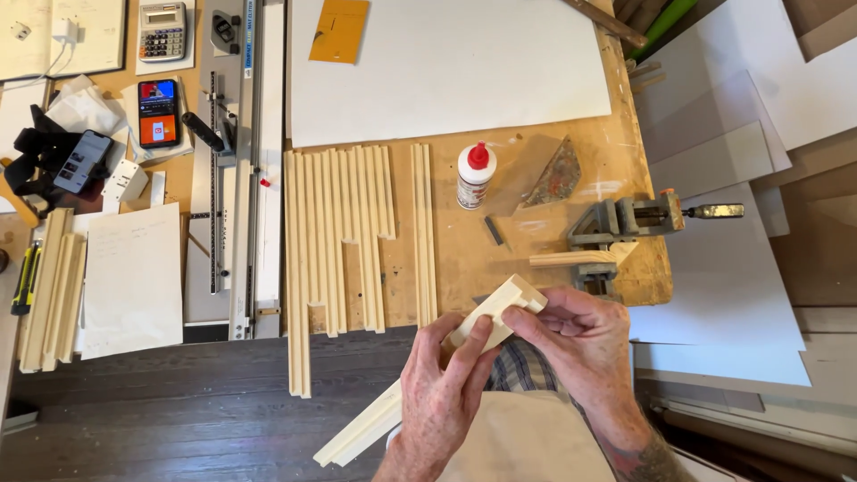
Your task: Assembling a wooden frame by applying glue to strips and securing them in a corner clamp
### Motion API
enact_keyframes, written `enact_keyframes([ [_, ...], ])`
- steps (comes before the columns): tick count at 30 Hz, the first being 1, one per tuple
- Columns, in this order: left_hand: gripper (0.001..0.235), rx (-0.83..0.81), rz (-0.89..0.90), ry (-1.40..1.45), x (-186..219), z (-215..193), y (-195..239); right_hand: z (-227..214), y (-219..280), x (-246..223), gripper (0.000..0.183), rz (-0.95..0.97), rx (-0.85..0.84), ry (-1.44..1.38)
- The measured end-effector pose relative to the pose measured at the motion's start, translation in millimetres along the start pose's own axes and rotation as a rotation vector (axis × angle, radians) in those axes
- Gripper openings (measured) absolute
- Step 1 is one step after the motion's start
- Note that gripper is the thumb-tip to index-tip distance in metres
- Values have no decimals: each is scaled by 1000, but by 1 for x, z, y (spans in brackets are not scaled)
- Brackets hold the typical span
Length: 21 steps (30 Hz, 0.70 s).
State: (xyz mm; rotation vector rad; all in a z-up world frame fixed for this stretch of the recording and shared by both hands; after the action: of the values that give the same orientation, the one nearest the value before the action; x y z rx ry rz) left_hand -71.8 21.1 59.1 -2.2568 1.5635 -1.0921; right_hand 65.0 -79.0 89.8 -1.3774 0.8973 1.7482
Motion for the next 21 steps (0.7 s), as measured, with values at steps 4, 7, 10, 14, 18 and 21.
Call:
enact_keyframes([
  [4, 54, 9, -10, -24, -5, 3, -2, 1, -9, -2, 15, -1, -34, -19],
  [7, 50, 40, -14, -27, -8, 5, -8, 2, -18, -1, 14, 17, -50, -27],
  [10, 52, 25, -31, -32, -10, 7, -14, 3, -26, -1, 14, 55, -51, -25],
  [14, 50, 42, -20, -36, -14, 11, -22, 6, -37, -6, 20, 26, -88, -30],
  [18, 54, 33, -12, -71, -19, 17, -21, 5, -43, -4, 18, 33, -80, 16],
  [21, 51, 19, -12, -82, -18, 16, -28, 5, -48, 0, 15, 61, -58, -7],
])
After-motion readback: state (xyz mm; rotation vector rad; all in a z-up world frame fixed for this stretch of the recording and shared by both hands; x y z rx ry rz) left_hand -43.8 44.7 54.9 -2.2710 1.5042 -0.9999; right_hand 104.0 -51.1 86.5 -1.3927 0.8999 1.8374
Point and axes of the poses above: each hand's wrist, its own y-axis away from the middle knuckle, its own z-axis out of the palm, x = y × z, the point moved 3 cm from there along -y, towards the middle knuckle, and after that the axes turned 11 degrees about -y, right-handed, at the moved point
